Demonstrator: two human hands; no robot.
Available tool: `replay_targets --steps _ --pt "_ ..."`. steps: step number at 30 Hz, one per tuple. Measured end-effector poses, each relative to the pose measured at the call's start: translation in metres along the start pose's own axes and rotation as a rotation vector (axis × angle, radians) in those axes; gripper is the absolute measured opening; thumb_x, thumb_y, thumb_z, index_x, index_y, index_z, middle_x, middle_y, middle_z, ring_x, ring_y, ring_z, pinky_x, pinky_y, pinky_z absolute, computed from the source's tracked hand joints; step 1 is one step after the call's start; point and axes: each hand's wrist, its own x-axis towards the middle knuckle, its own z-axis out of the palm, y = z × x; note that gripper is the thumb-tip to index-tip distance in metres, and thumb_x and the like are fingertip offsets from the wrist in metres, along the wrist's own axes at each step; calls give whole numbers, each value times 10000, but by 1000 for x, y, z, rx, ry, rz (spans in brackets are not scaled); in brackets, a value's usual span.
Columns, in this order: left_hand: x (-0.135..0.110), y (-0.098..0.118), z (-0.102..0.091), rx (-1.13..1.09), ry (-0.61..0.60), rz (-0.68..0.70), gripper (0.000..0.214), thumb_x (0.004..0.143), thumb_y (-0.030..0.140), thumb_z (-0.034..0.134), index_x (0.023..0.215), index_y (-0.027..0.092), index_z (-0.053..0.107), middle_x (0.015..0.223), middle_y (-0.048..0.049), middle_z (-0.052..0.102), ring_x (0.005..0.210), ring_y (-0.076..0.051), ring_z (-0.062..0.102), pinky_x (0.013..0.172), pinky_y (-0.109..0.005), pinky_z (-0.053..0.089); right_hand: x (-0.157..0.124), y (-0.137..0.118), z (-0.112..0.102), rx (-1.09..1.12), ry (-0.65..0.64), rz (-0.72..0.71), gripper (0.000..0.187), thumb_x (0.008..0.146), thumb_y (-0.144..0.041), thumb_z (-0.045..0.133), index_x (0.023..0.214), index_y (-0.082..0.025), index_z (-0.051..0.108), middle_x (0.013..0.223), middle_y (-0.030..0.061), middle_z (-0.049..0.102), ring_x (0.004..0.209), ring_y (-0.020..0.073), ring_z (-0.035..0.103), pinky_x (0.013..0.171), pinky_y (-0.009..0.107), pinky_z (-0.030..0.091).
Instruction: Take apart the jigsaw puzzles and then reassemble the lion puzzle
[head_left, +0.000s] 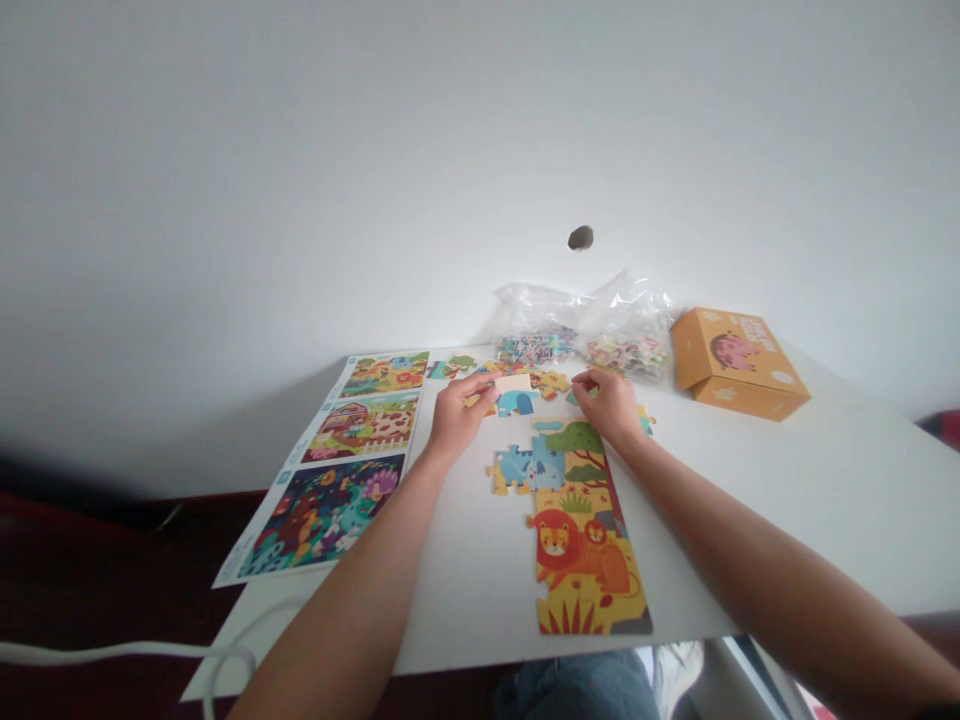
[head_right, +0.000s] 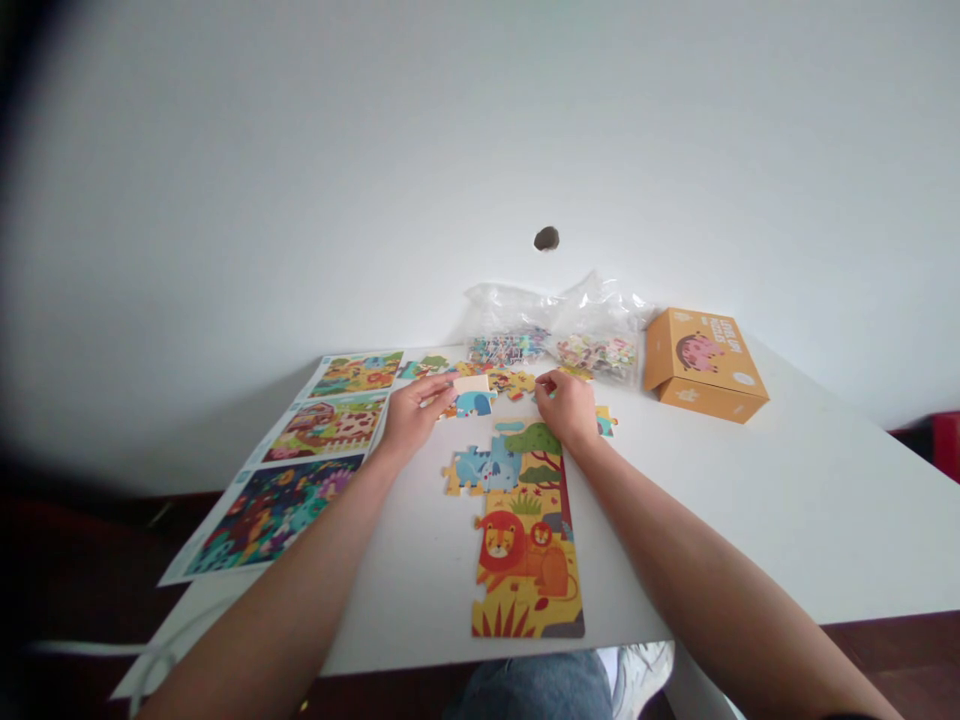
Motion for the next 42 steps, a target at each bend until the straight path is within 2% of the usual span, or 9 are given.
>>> replay_targets --steps 4,9,16,25,28,33,35,39,42 --pt "-1 3 0 21 -3 5 307 802 349 667 1053 181 728 1010 -74 754 919 -223 711 849 -340 571 0 0 -1 -12 -14 34 193 798 -279 575 847 -223 753 771 10 738 736 174 668 714 266 440" --pt "-3 3 -1 61 -27 -28 245 777 324 662 964 172 709 847 -50 733 807 -207 706 749 -308 572 0 1 -2 -65 -60 75 202 785 -272 570 837 -220 758 771 26 739 744 185 670 706 271 446" --pt "-4 -2 -2 210 -51 7 215 779 309 631 944 193 704 894 -42 727 888 -202 687 887 -350 531 0 1 -4 -84 -100 77 204 773 -249 565 837 -220 757 777 33 738 757 197 670 716 282 454" --pt "-6 -1 0 223 -186 -33 170 760 295 636 888 201 696 882 -37 738 857 -202 701 866 -334 531 0 1 -3 -101 -125 70 218 784 -252 554 854 -214 757 778 35 733 729 183 654 701 272 436" --pt "-7 -1 0 200 -222 -46 166 768 295 629 891 199 686 860 -34 735 840 -198 706 845 -322 535 -3 -8 -10 -89 -165 -46 224 798 -267 559 881 -199 756 728 32 714 682 168 634 670 259 418" --pt "-8 2 0 201 -251 -63 157 766 291 630 886 202 677 829 -34 733 824 -203 707 827 -328 541 -26 -38 -31 -102 -490 -437 302 860 -290 505 1036 -221 741 610 6 667 554 139 579 589 245 366" --pt "-7 4 0 213 -249 -69 155 762 282 628 887 205 679 820 -30 731 811 -199 706 826 -329 541 -38 -51 -38 -195 -555 -535 363 866 -310 498 1161 -240 699 623 21 678 576 165 600 584 260 354" --pt "-7 4 0 206 -262 -74 144 752 255 620 875 211 679 815 -17 733 797 -191 709 813 -313 538 -52 -64 -44 -369 -645 -613 383 842 -349 514 1156 -222 693 680 72 705 595 207 623 570 286 337" --pt "-7 4 0 215 -259 -81 141 740 250 625 866 216 679 800 -8 735 795 -192 712 808 -306 535 -50 -62 -47 -385 -703 -632 370 815 -328 526 1125 -224 699 701 72 710 620 214 634 562 285 335"
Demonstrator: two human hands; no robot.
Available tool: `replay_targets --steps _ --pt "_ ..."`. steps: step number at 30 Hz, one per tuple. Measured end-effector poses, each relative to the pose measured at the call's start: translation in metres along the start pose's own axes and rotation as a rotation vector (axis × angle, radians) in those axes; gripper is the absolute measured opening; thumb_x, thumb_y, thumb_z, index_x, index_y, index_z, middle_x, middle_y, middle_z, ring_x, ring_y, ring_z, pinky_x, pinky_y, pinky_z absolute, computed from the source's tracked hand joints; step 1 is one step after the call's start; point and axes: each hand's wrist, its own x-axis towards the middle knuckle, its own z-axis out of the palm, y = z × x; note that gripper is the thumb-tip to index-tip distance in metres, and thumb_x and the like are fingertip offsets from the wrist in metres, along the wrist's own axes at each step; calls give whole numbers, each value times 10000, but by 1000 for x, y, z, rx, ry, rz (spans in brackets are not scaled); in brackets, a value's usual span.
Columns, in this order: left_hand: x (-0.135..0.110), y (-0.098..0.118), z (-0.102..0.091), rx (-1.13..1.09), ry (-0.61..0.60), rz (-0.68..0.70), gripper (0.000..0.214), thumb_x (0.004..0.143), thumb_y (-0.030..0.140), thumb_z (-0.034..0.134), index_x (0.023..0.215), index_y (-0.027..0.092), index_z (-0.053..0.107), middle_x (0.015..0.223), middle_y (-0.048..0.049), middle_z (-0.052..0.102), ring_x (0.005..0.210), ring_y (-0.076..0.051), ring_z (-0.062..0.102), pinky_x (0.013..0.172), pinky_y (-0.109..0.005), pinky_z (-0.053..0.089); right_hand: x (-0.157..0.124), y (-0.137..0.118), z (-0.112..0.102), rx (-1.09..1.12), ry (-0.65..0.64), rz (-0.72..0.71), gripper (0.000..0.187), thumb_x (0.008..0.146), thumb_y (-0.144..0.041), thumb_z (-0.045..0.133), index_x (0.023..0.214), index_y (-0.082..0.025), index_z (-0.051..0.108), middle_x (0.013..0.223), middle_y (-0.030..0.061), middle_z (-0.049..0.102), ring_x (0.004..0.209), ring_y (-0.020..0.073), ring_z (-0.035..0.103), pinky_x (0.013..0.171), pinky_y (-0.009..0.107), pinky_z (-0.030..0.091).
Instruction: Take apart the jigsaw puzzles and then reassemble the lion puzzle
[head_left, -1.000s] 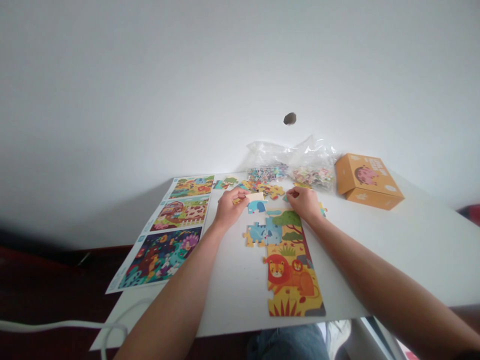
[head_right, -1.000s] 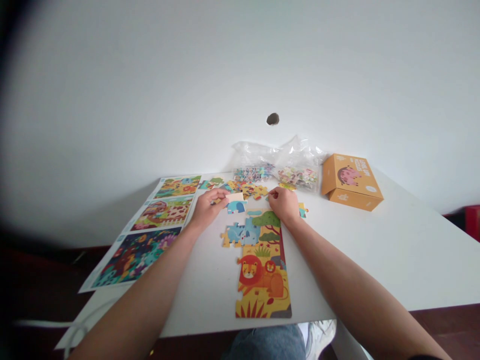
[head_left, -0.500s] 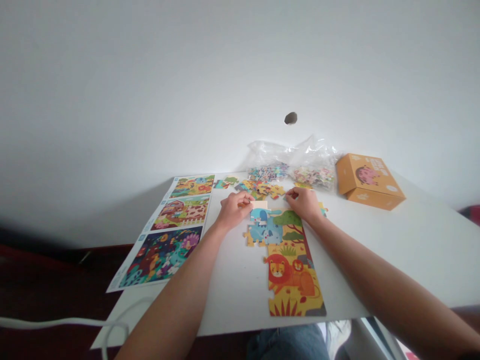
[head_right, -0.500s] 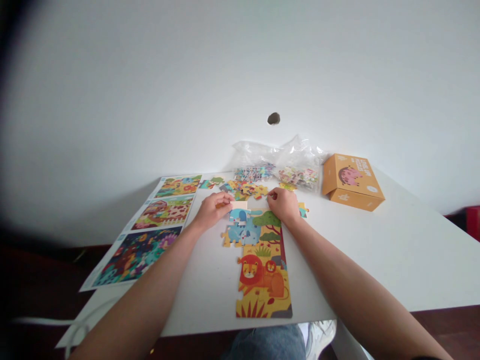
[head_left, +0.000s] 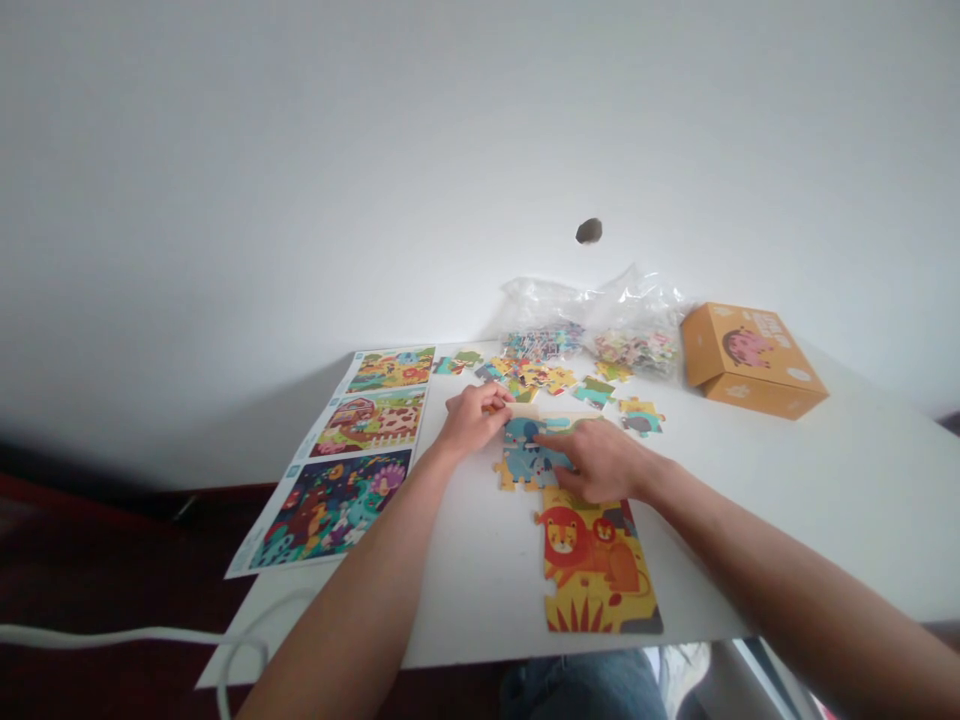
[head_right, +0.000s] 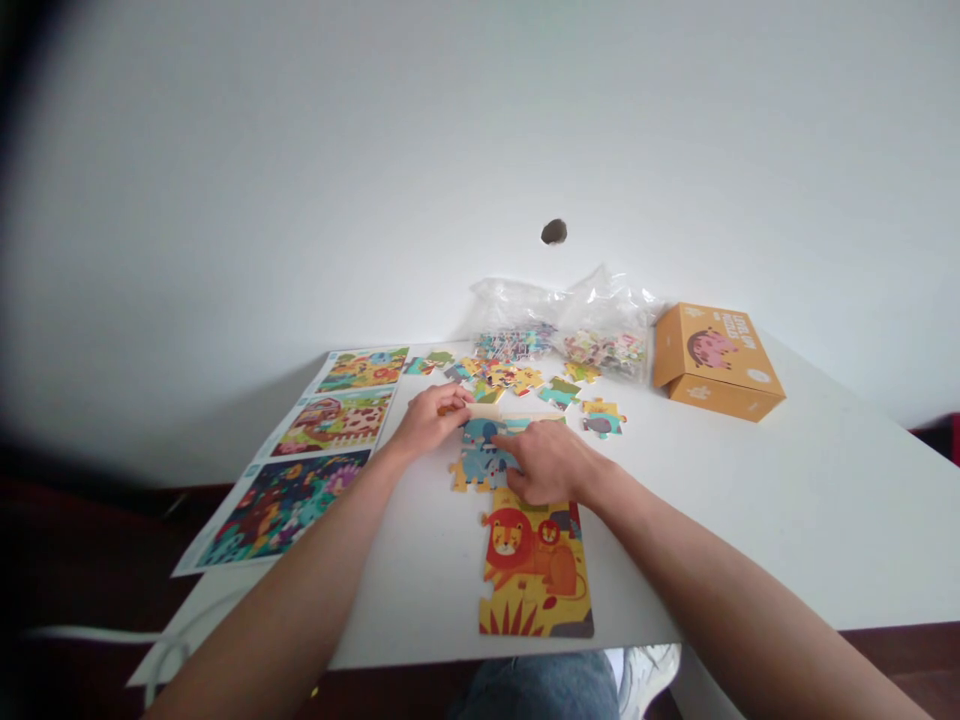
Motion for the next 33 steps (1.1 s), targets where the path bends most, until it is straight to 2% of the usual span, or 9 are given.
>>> replay_targets --steps 8,13,17,25,33 --pt "-1 -1 1 25 -15 -26 146 745 265 625 864 221 697 780 -10 746 795 -203 713 827 -328 524 -1 13 -5 67 -31 -32 399 765 -261 535 1120 -216 711 698 53 712 630 198 630 551 273 335" --pt "-2 0 0 83 -3 -25 149 739 288 641 858 237 715 764 -12 748 797 -217 702 818 -342 518 -4 7 -11 123 -92 -104 319 787 -322 568 1046 -234 733 680 40 711 606 187 616 556 273 333" --pt "-4 5 -1 187 21 -17 134 740 288 654 850 248 720 774 -2 743 865 -225 683 880 -367 479 -8 2 -15 118 -126 -150 281 785 -381 599 967 -225 744 648 44 695 603 194 609 542 278 315" --pt "-5 12 -2 288 37 -36 106 759 243 658 841 262 722 814 -3 741 970 -254 644 971 -430 375 -7 5 -16 205 -141 -183 319 783 -366 604 1028 -216 744 604 18 665 536 152 539 501 265 283" --pt "-5 9 -1 281 26 -37 114 762 247 655 853 267 721 815 4 741 967 -246 652 967 -417 374 -5 9 -13 234 -136 -184 311 758 -335 603 1001 -215 756 596 4 649 514 127 485 507 245 291"
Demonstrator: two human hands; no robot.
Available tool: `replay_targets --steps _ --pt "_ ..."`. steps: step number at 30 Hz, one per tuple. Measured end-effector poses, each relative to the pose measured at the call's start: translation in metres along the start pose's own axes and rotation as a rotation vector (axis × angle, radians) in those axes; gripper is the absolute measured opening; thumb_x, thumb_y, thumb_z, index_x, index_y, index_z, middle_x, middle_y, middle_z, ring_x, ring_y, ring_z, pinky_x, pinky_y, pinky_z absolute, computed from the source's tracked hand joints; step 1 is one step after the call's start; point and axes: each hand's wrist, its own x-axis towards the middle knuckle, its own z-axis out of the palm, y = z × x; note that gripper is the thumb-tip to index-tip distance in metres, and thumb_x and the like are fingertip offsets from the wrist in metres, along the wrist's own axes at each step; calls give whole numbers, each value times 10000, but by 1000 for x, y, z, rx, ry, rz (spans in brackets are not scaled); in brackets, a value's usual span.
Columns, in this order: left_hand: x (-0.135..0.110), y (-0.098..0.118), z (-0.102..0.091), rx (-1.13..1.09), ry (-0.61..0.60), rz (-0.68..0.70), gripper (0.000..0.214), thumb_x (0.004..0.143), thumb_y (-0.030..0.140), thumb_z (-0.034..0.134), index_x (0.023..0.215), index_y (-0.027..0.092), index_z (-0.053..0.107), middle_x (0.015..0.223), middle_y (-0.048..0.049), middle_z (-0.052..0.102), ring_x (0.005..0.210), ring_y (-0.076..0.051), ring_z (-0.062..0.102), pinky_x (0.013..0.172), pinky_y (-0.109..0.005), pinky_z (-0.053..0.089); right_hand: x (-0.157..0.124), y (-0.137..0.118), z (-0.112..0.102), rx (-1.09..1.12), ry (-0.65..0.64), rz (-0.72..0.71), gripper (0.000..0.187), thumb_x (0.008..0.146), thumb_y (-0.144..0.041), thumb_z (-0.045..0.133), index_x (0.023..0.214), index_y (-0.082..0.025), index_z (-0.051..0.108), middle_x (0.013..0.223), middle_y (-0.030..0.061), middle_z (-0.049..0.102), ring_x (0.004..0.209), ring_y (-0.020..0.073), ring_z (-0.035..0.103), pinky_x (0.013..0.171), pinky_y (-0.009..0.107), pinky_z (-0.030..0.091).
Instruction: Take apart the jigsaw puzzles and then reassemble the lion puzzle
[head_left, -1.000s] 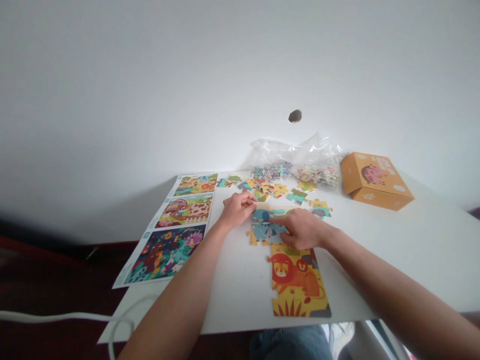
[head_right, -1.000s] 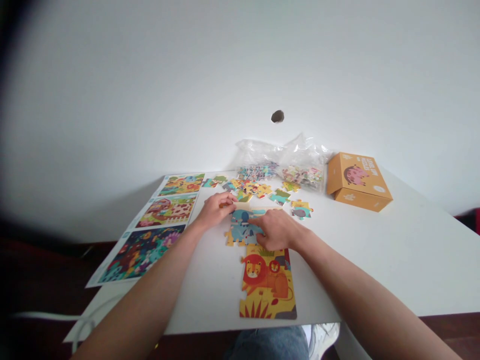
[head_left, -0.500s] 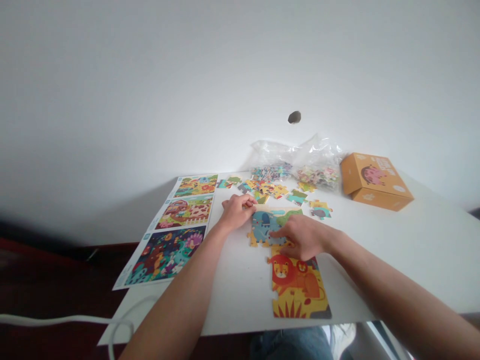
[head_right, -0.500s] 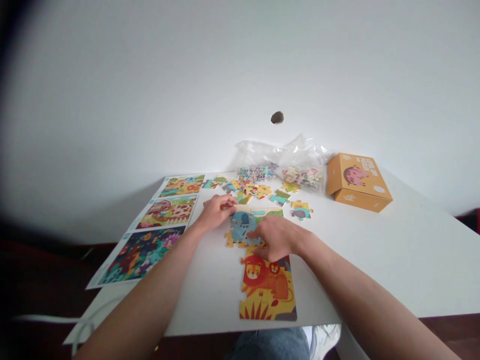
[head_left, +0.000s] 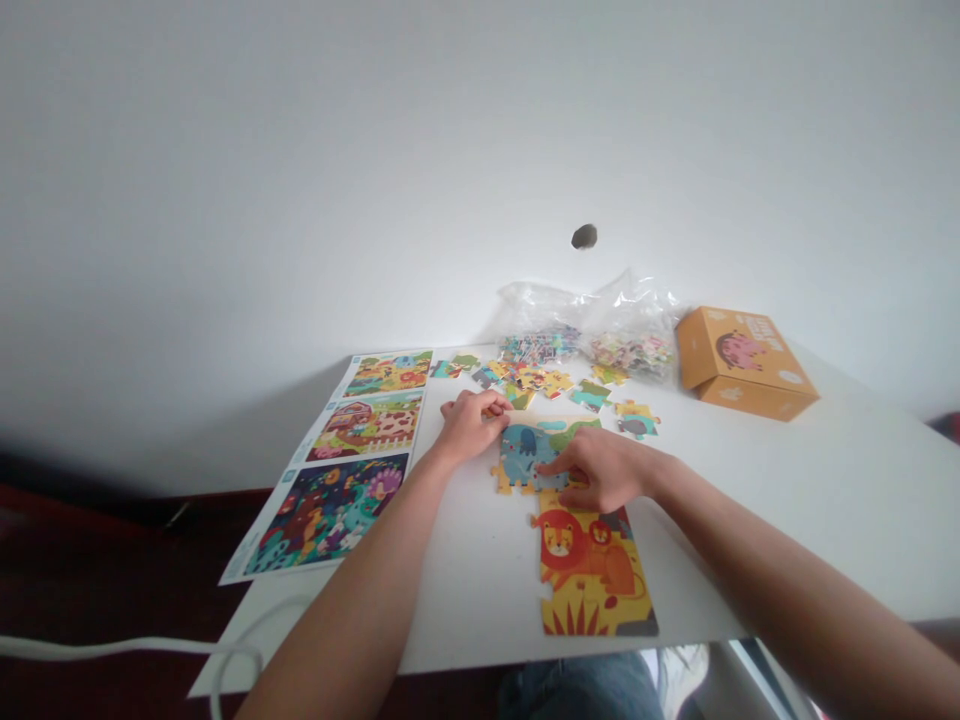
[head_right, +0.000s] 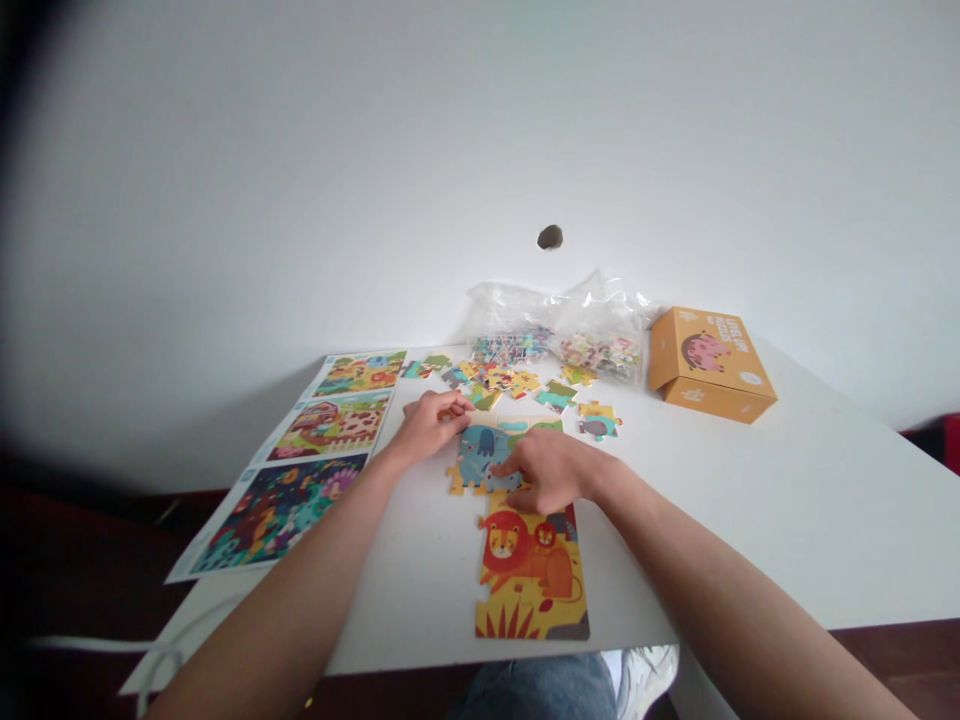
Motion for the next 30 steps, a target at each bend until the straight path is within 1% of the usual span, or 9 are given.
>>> replay_targets --steps 3,9,17,21,26,30 --pt "0 -1 0 1 -12 -5 111 764 254 654 852 260 721 828 0 744 994 -246 646 972 -409 370 0 0 0 9 -5 3 323 765 -332 591 1017 -212 755 593 4 646 521 127 479 513 245 290" --pt "-1 2 -2 54 -40 -21 121 781 284 647 877 267 719 856 8 750 1045 -237 628 1000 -404 350 1 1 -1 27 -38 -8 325 772 -330 580 999 -176 754 586 9 633 494 115 427 501 249 276" --pt "0 0 -2 77 -49 -24 117 779 298 647 869 268 716 855 15 749 1060 -237 623 992 -399 351 2 2 1 39 -28 -17 302 765 -320 585 969 -176 756 577 1 617 493 111 408 504 248 277" --pt "0 1 -2 93 -54 -22 122 780 300 644 873 269 716 859 14 749 1065 -242 617 990 -417 340 2 2 0 39 -26 -17 314 767 -329 592 993 -183 753 569 -7 609 485 106 389 499 246 275" --pt "-1 3 -3 128 -58 -30 137 788 299 632 890 274 720 879 3 750 1082 -255 592 1006 -461 310 1 2 0 25 -28 -1 312 768 -333 587 982 -182 757 597 4 627 507 111 418 512 246 285" --pt "-1 4 -3 159 -70 -31 163 751 306 663 904 287 716 904 8 742 1102 -278 553 1003 -493 298 1 2 0 32 -32 6 321 775 -330 578 995 -178 756 594 5 627 504 110 420 508 243 287"
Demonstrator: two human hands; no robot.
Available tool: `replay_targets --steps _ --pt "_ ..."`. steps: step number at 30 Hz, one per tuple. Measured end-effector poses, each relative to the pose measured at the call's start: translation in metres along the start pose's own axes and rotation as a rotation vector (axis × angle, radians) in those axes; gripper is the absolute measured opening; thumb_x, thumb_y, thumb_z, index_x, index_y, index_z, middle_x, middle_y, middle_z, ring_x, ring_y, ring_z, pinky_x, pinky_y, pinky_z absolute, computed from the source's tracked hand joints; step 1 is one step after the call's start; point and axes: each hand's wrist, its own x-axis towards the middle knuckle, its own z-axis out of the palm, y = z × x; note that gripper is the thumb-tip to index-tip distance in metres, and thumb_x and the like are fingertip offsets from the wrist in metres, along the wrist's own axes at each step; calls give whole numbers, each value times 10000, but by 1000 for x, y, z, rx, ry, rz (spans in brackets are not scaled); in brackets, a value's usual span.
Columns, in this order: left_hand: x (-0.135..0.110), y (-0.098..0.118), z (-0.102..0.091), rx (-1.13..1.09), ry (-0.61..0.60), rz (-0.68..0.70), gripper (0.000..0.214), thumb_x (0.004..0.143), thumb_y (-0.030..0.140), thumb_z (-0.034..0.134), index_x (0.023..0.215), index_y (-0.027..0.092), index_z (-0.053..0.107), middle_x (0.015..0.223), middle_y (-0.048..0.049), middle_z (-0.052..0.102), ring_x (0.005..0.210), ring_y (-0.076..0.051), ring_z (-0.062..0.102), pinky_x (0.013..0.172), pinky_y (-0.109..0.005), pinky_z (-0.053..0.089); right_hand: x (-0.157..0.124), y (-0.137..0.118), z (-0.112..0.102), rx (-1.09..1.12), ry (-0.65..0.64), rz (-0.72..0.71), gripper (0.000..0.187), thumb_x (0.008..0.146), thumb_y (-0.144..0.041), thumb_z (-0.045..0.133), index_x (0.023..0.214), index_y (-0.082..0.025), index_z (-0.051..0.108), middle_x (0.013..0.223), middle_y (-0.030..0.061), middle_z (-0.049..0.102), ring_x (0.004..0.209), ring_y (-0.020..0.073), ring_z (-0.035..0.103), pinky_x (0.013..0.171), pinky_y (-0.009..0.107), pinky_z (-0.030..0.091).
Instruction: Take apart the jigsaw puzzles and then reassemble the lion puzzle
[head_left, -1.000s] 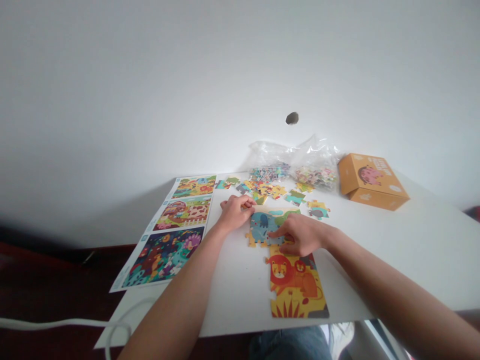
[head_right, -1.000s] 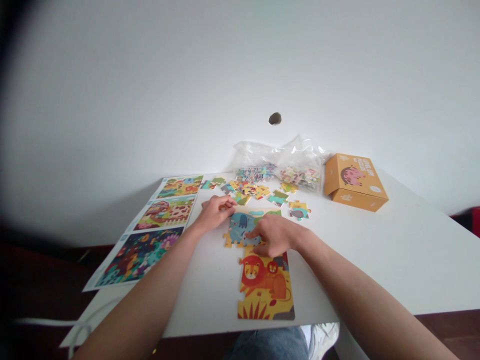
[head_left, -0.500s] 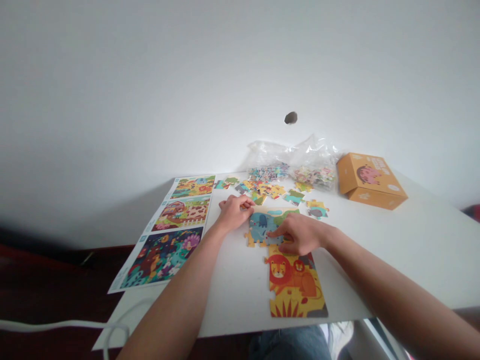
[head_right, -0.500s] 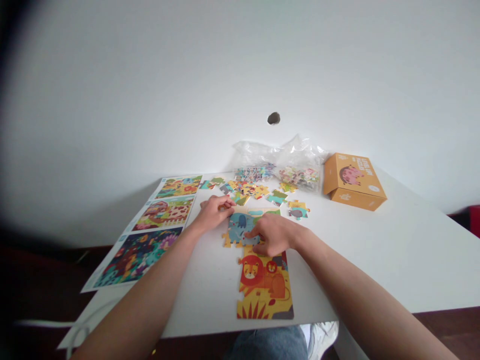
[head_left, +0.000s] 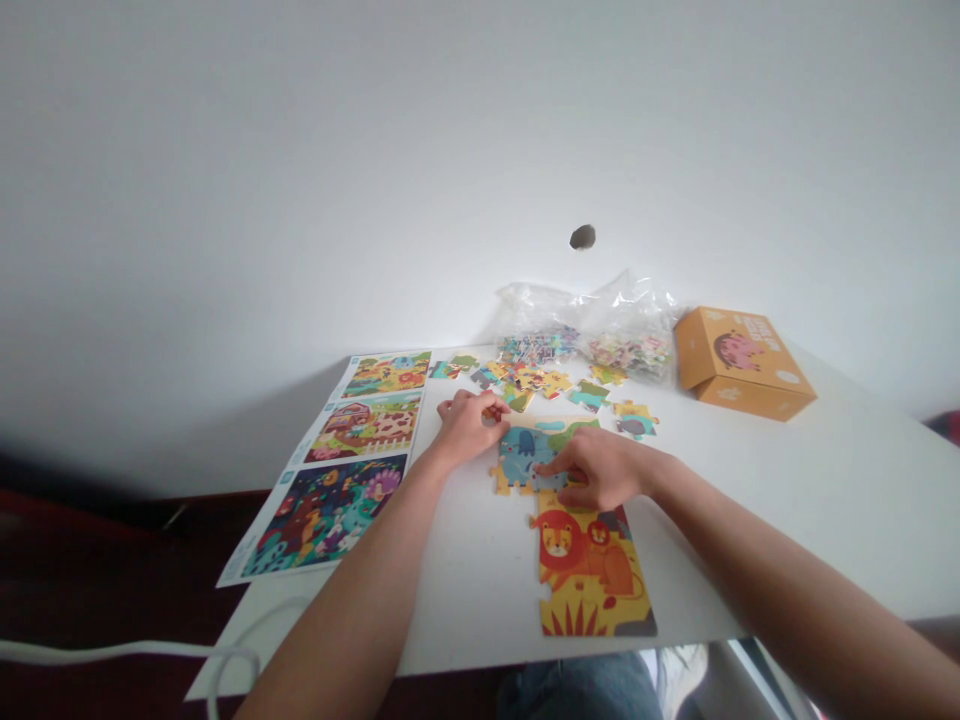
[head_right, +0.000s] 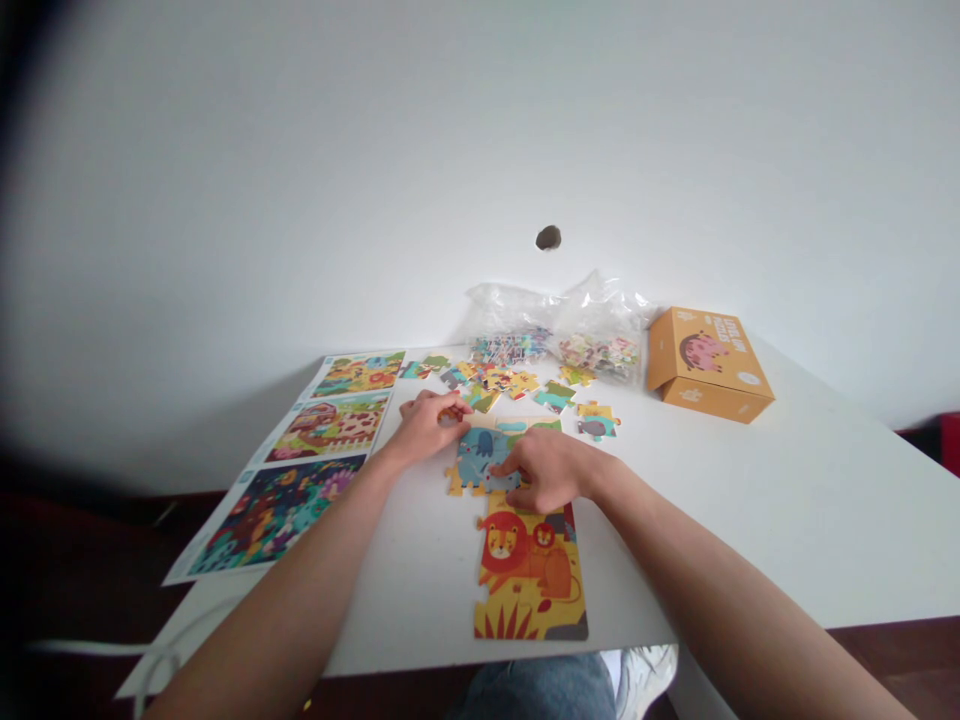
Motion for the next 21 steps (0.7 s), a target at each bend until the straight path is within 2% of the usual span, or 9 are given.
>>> replay_targets --steps 6,10,13,16,21 --pt "0 -1 2 30 16 31 243 680 352 733 911 281 702 959 -3 713 1068 -282 530 955 -479 329 -1 -1 -1 3 6 -11 306 768 -312 588 987 -185 760 594 5 637 498 110 437 506 240 295" --pt "-1 0 1 57 24 39 239 673 376 738 898 297 715 993 -5 679 1067 -277 519 946 -468 340 2 3 5 16 56 7 310 772 -302 591 1016 -214 761 616 10 662 535 126 521 533 239 325" --pt "-1 1 0 69 27 39 245 669 388 738 898 303 720 1044 -10 659 1100 -289 502 958 -468 338 8 10 11 -29 198 132 386 811 -294 550 1154 -229 714 656 21 688 601 152 590 586 249 352" --pt "-1 1 0 81 20 39 256 670 400 735 908 306 720 1068 -13 646 1108 -296 494 961 -473 342 13 18 15 -91 320 292 505 827 -254 502 1324 -220 586 694 22 703 654 180 620 607 262 347" --pt "-1 0 0 99 9 33 270 674 423 731 922 314 727 1150 -23 621 1159 -309 466 985 -477 339 16 24 17 -141 329 376 614 800 -227 488 1411 -212 436 732 13 701 673 195 620 594 266 314"
